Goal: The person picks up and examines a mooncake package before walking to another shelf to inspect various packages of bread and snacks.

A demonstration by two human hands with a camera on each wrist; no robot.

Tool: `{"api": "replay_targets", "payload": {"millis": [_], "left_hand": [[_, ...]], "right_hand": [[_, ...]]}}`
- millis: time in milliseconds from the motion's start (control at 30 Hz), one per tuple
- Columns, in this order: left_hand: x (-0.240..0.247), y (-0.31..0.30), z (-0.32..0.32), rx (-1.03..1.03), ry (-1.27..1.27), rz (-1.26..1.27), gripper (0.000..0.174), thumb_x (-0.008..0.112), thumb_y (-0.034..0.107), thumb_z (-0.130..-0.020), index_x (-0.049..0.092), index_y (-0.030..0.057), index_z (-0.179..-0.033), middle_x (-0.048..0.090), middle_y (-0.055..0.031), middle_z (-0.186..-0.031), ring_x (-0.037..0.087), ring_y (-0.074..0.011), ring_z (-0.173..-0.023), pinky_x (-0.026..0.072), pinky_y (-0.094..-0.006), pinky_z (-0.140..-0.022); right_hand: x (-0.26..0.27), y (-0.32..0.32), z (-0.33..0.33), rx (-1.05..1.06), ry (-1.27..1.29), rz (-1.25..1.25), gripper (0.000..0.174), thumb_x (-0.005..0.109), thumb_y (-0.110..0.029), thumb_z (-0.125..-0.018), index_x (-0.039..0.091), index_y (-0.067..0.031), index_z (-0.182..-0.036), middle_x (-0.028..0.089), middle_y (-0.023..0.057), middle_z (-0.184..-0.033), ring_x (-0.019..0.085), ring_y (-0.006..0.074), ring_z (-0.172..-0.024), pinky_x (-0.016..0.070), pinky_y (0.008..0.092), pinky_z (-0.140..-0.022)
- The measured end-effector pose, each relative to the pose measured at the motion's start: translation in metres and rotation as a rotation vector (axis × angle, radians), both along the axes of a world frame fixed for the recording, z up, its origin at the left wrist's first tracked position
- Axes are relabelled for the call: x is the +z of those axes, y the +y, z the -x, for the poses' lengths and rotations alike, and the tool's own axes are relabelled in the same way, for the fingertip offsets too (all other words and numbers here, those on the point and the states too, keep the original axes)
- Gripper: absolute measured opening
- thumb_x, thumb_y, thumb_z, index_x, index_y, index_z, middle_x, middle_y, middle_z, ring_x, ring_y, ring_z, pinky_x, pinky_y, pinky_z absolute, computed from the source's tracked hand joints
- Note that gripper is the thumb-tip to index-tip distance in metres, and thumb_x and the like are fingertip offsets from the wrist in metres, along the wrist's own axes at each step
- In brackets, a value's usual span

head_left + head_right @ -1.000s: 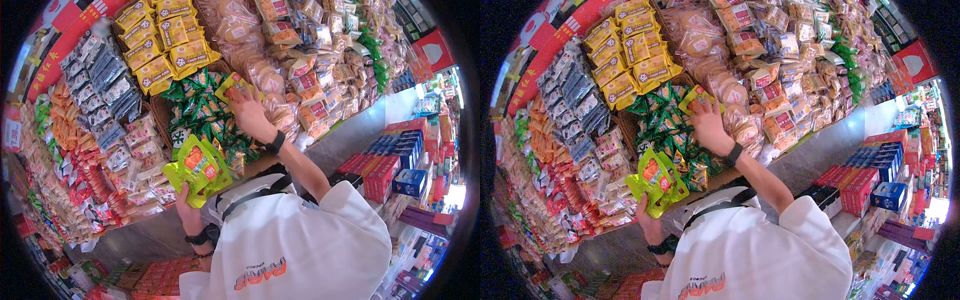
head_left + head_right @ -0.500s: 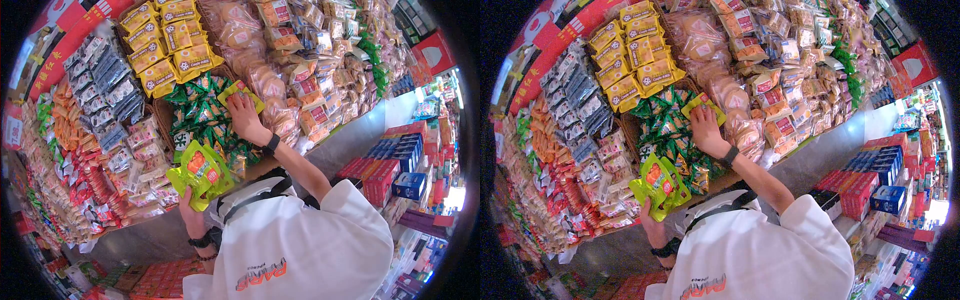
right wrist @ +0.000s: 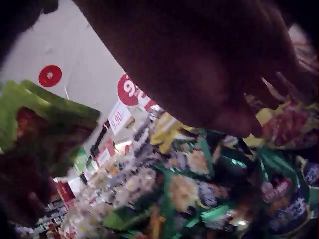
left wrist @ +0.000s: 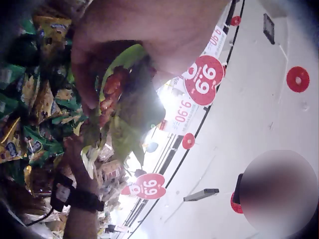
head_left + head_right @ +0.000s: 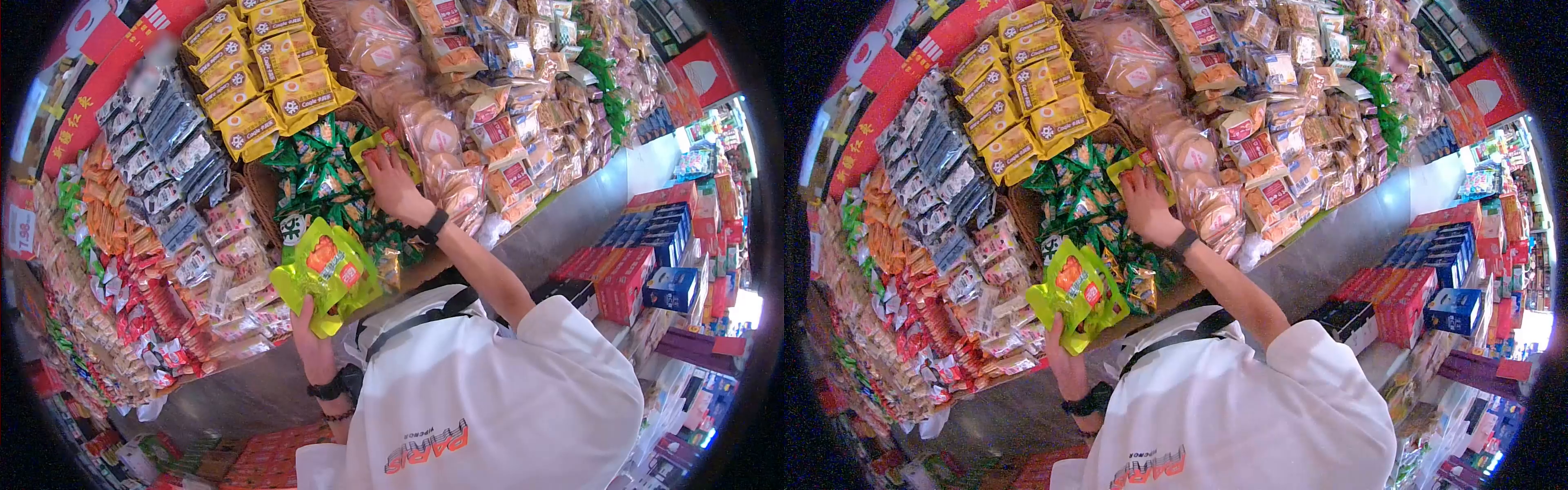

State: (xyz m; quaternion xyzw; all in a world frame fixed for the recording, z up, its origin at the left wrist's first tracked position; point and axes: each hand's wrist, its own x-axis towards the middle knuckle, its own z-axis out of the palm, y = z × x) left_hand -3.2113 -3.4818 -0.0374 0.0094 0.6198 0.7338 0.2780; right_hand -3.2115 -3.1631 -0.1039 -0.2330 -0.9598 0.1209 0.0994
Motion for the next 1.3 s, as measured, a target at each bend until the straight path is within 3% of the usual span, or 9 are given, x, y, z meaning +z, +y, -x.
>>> {"api": "replay_targets", "payload": {"millis": [100, 267, 467, 600, 700, 800, 1033, 1133, 1300], "left_hand": [[0.024, 0.025, 0.010, 0.040, -0.103, -0.020, 0.042, 0.063, 0.021, -0.103, 0.052, -0.0035, -0.136, 0.057, -0.0119, -0.132, 0.059, -0.0219, -0.121, 0.0491, -0.0347, -0.102], [0.036, 0.072, 0.038, -0.025, -0.031, 0.088, 0.043, 0.070, 0.022, -0.098, 0.057, -0.0025, -0.130, 0.062, -0.0105, -0.129, 0.063, -0.0189, -0.111, 0.0500, -0.0321, -0.095], [0.062, 0.162, 0.111, -0.664, 0.277, 0.180, 0.037, 0.077, 0.020, -0.091, 0.067, -0.0002, -0.120, 0.073, -0.0051, -0.106, 0.068, -0.0145, -0.094, 0.0527, -0.0298, -0.086], [0.054, 0.252, 0.169, -1.119, 0.556, 0.399, 0.044, 0.078, 0.018, -0.090, 0.064, -0.0019, -0.127, 0.073, -0.0080, -0.111, 0.068, -0.0157, -0.100, 0.0528, -0.0293, -0.089], [-0.010, 0.283, 0.185, -0.852, 0.692, 0.241, 0.058, 0.080, 0.023, -0.087, 0.057, -0.0017, -0.135, 0.070, -0.0157, -0.121, 0.068, -0.0257, -0.108, 0.0537, -0.0367, -0.093], [-0.019, 0.262, 0.163, -0.488, 1.279, 0.763, 0.070, 0.080, 0.031, -0.085, 0.052, -0.0012, -0.141, 0.065, -0.0234, -0.130, 0.064, -0.0371, -0.116, 0.0520, -0.0461, -0.098], [0.020, 0.227, 0.089, -0.418, 0.998, 1.190, 0.067, 0.075, 0.049, -0.086, 0.064, -0.0010, -0.129, 0.067, -0.0237, -0.126, 0.065, -0.0395, -0.114, 0.0515, -0.0478, -0.098], [0.016, 0.240, 0.078, -0.603, 0.861, 1.201, 0.071, 0.075, 0.051, -0.085, 0.062, -0.0009, -0.131, 0.068, -0.0245, -0.122, 0.065, -0.0398, -0.111, 0.0527, -0.0482, -0.095], [-0.016, 0.245, 0.075, -0.222, 0.783, 0.647, 0.071, 0.081, 0.020, -0.081, 0.050, -0.0009, -0.141, 0.066, -0.0238, -0.123, 0.066, -0.0360, -0.114, 0.0527, -0.0434, -0.095]], "right_hand": [[0.047, -0.006, -0.019, 0.065, 0.224, 0.038, 0.045, 0.056, -0.001, -0.090, 0.054, 0.0019, -0.135, 0.053, 0.0285, -0.139, 0.049, 0.0460, -0.132, 0.0456, 0.0483, -0.108], [0.099, -0.008, -0.068, -0.064, 0.521, 0.622, 0.023, 0.055, -0.014, -0.102, 0.063, 0.0018, -0.116, 0.068, 0.0208, -0.104, 0.068, 0.0352, -0.098, 0.0527, 0.0407, -0.087], [0.110, 0.013, -0.101, -0.251, 0.758, 0.803, 0.023, 0.058, -0.019, -0.105, 0.060, -0.0007, -0.119, 0.069, 0.0113, -0.097, 0.068, 0.0190, -0.087, 0.0540, 0.0343, -0.077], [0.117, 0.019, -0.113, -0.381, 0.758, 0.738, 0.025, 0.064, -0.015, -0.100, 0.059, -0.0011, -0.120, 0.068, 0.0124, -0.104, 0.070, 0.0214, -0.089, 0.0552, 0.0341, -0.077], [0.110, 0.029, -0.120, -0.328, 0.610, 0.664, 0.028, 0.065, -0.012, -0.097, 0.060, -0.0018, -0.122, 0.068, 0.0152, -0.108, 0.070, 0.0279, -0.094, 0.0550, 0.0380, -0.083], [0.095, 0.039, -0.120, -0.154, 0.552, 0.485, 0.032, 0.066, -0.009, -0.093, 0.060, -0.0014, -0.123, 0.064, 0.0206, -0.118, 0.065, 0.0351, -0.109, 0.0520, 0.0430, -0.093], [0.081, 0.032, -0.093, 0.151, 0.114, 0.145, 0.051, 0.066, -0.025, -0.091, 0.055, -0.0047, -0.137, 0.050, 0.0224, -0.145, 0.038, 0.0412, -0.142, 0.0245, 0.0544, -0.121], [0.070, 0.027, -0.085, 0.162, 0.100, 0.124, 0.058, 0.068, -0.024, -0.090, 0.051, -0.0027, -0.141, 0.047, 0.0251, -0.146, 0.038, 0.0412, -0.142, 0.0221, 0.0543, -0.123], [0.077, 0.034, -0.084, 0.190, 0.112, 0.150, 0.069, 0.069, -0.021, -0.085, 0.043, -0.0009, -0.146, 0.047, 0.0295, -0.145, 0.042, 0.0435, -0.139, 0.0258, 0.0559, -0.121]]}}
